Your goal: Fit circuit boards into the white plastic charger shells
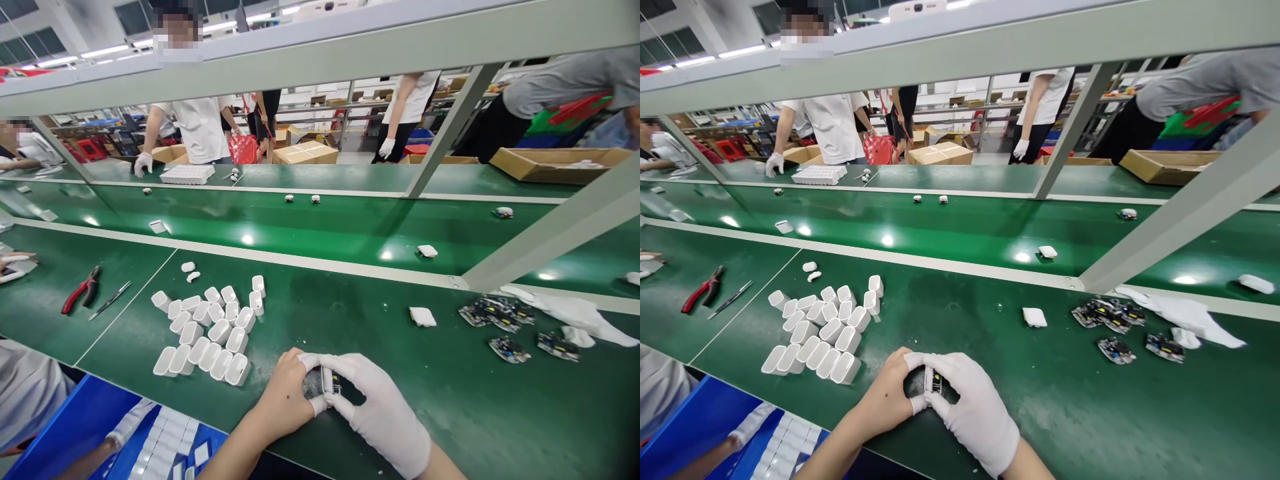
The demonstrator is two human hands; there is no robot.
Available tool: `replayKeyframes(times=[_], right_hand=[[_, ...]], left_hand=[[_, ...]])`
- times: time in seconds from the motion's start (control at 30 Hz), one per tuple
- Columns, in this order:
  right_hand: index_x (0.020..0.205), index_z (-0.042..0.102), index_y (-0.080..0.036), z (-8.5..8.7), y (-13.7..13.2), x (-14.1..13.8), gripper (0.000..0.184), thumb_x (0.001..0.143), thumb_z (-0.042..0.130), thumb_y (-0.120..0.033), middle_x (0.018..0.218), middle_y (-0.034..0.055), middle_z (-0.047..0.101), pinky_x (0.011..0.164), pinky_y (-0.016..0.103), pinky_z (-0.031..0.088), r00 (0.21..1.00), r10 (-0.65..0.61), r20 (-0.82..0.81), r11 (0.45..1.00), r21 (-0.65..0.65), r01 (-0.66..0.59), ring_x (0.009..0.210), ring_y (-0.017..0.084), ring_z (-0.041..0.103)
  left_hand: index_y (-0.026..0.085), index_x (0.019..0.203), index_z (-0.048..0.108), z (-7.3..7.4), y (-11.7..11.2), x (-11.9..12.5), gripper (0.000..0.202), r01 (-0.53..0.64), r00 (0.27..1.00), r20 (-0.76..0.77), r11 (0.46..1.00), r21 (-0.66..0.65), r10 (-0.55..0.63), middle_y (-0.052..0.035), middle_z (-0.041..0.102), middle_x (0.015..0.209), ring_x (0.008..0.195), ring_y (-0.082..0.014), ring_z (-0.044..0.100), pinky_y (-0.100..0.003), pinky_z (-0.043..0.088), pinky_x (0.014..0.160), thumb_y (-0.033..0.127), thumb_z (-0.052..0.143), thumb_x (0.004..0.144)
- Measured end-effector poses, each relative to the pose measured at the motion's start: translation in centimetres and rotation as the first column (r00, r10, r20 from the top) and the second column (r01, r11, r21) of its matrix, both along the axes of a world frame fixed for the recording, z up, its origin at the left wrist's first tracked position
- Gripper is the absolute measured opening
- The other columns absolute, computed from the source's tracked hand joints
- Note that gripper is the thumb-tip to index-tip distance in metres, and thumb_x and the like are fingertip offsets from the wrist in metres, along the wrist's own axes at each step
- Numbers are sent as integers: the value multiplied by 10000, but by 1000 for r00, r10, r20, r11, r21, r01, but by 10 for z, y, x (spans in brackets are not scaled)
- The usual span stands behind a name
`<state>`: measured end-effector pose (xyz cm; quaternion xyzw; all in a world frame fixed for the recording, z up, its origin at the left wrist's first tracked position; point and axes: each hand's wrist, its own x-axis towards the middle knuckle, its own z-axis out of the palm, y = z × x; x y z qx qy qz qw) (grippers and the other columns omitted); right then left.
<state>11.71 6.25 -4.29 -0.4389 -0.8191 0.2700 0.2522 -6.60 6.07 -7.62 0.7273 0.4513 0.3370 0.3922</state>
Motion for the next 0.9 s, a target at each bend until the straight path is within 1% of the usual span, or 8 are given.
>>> replayKeyframes(times=[0.13,0.23,0.33,0.47,0.63,0.73,0.83,0.9], right_hand=[[1213,588,-296,-4,-2,1,459,791,599,-115,1171,47,611,971,433,473,999,-25,-41,999,-46,23,1097,245,564],[1336,482,-252,-9,-1,3,609,759,668,-201,1326,96,512,1034,477,433,988,-90,-123,977,-203,64,1205,275,507],[1445,316,-200,-10,1,3,737,803,657,-324,1336,145,506,1035,477,439,947,-178,-266,887,-461,37,1190,265,536],[1297,480,-157,-9,2,-6,528,843,619,-388,1155,139,632,974,462,489,892,-293,-344,773,-634,9,1030,253,632],[1265,500,-172,-15,-1,-7,442,882,558,-385,1171,141,624,913,457,523,900,-292,-322,838,-540,79,1001,257,638],[1361,425,-213,-12,-4,1,553,866,604,-384,1315,140,521,1005,495,449,954,-181,-240,961,-248,119,1164,290,544],[1334,442,-272,0,-6,5,595,790,685,-255,1318,93,505,1035,464,415,989,70,-132,994,96,-58,1227,298,476],[1251,478,-296,10,-7,3,536,767,629,-121,1174,57,575,962,396,472,975,204,-83,968,164,-188,1121,254,545]], left_hand=[[248,1138,622,-4,0,0,452,-8,1000,-4,1000,25,8,-39,671,1025,954,-246,540,-398,438,862,140,682,703],[233,1137,609,-7,-1,1,464,-26,999,-16,995,100,28,-49,672,1068,963,-248,544,-406,443,862,119,681,693],[229,1165,579,-8,-1,1,477,-50,998,-18,969,240,56,-56,669,1092,967,-246,543,-407,451,852,111,667,712],[227,1201,548,-9,-2,2,442,-39,999,45,928,370,24,-66,673,1071,1003,-231,571,-391,467,879,178,665,778],[223,1227,549,-9,-4,2,443,-17,989,143,945,328,-32,-78,667,1156,1077,-215,602,-365,468,958,208,667,801],[212,1181,600,-7,-4,0,455,-56,971,237,990,129,24,-82,666,1175,1078,-235,612,-368,482,954,239,725,744],[169,1128,648,-5,-2,-3,489,7,908,416,990,-138,51,-93,694,1095,1006,-247,640,-372,496,931,293,791,677],[138,1081,675,-6,-1,-5,530,148,837,547,950,-276,28,-97,708,1032,972,-251,648,-365,496,924,337,836,618]])
